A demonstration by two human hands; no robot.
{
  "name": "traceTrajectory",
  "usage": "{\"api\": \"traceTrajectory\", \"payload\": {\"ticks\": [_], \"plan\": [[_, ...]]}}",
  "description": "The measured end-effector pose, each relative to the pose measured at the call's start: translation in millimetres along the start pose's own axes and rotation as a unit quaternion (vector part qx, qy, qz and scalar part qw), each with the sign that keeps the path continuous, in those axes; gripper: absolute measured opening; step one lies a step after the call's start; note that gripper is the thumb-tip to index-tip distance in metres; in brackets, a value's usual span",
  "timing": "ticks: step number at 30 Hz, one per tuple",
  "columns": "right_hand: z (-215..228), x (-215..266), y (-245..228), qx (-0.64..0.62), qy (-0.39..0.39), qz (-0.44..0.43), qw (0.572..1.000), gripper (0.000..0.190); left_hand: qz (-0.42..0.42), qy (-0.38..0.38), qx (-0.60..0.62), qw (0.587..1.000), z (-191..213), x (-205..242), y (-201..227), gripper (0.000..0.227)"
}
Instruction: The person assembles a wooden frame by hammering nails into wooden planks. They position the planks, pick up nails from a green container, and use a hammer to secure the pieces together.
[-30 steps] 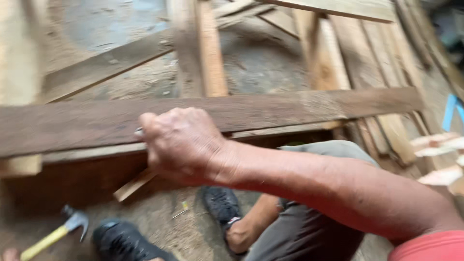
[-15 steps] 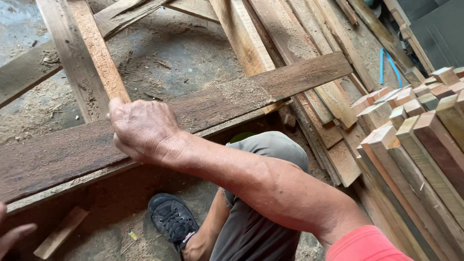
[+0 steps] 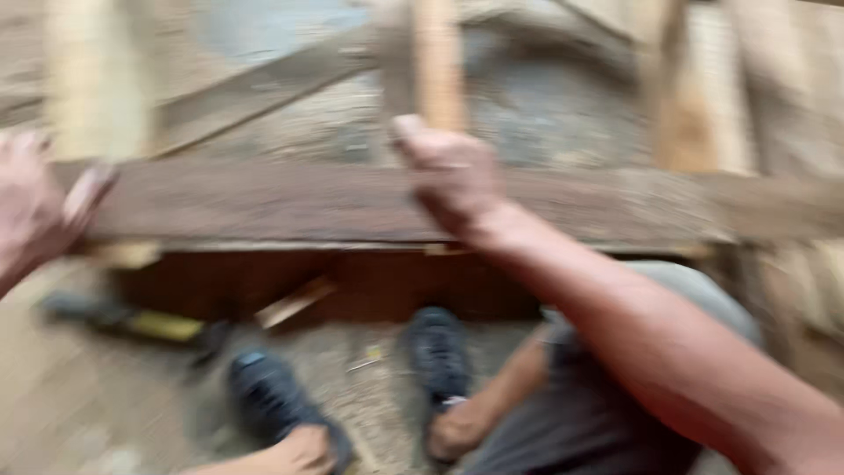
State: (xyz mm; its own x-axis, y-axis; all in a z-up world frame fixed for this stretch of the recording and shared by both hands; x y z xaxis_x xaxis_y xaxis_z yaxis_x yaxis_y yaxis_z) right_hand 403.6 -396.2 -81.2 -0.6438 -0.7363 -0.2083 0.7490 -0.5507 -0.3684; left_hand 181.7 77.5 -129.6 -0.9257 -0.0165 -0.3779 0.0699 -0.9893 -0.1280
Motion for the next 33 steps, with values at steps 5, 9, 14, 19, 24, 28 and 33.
{"api": "traceTrajectory", "payload": {"ticks": [5, 9, 14, 19, 24, 28, 33], "plan": [[1.5, -40.2, -44.7, 0.101, -0.012, -0.032, 0.994, 0.009, 0.440, -0.234, -0.046, 0.866, 72.8, 8.0, -112.4, 0.072], [-20.0, -65.6, -52.5, 0.143, -0.018, -0.063, 0.988, 0.021, 0.560, -0.113, 0.045, 0.820, 35.2, 54.2, -155.7, 0.060], [-66.5, -87.3, -44.7, 0.137, -0.022, -0.063, 0.988, 0.016, 0.612, -0.226, 0.160, 0.741, 51.6, 72.5, -104.9, 0.053], [-98.5, -94.7, -48.0, 0.128, -0.123, -0.103, 0.979, 0.026, 0.631, -0.147, 0.319, 0.692, 46.4, 78.6, -90.7, 0.041], [-104.5, -83.7, -49.2, 0.021, -0.189, -0.180, 0.965, 0.030, 0.652, -0.173, 0.294, 0.677, 57.7, 89.4, -87.6, 0.043], [-101.1, -74.3, -40.3, 0.082, -0.196, -0.178, 0.961, 0.036, 0.629, -0.183, 0.287, 0.699, 50.4, 98.3, -79.0, 0.041], [-91.6, -73.8, -21.9, 0.131, -0.216, -0.166, 0.953, 0.041, 0.557, -0.156, 0.275, 0.768, 72.2, 76.4, -42.5, 0.052]]}}
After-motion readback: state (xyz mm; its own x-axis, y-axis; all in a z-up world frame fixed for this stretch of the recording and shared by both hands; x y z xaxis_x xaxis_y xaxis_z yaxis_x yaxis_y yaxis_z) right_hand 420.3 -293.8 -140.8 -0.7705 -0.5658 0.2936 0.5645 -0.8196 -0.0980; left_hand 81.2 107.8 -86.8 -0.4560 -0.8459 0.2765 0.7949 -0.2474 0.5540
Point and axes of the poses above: each hand's wrist, its own x-axis away from the middle knuckle, its own z-axis out of the back of the hand, y = z × x, the point moved 8 cm from there along -x, towards the middle knuckle, and after that the axes turned 1 degree about -y, right-handed, at the moved point
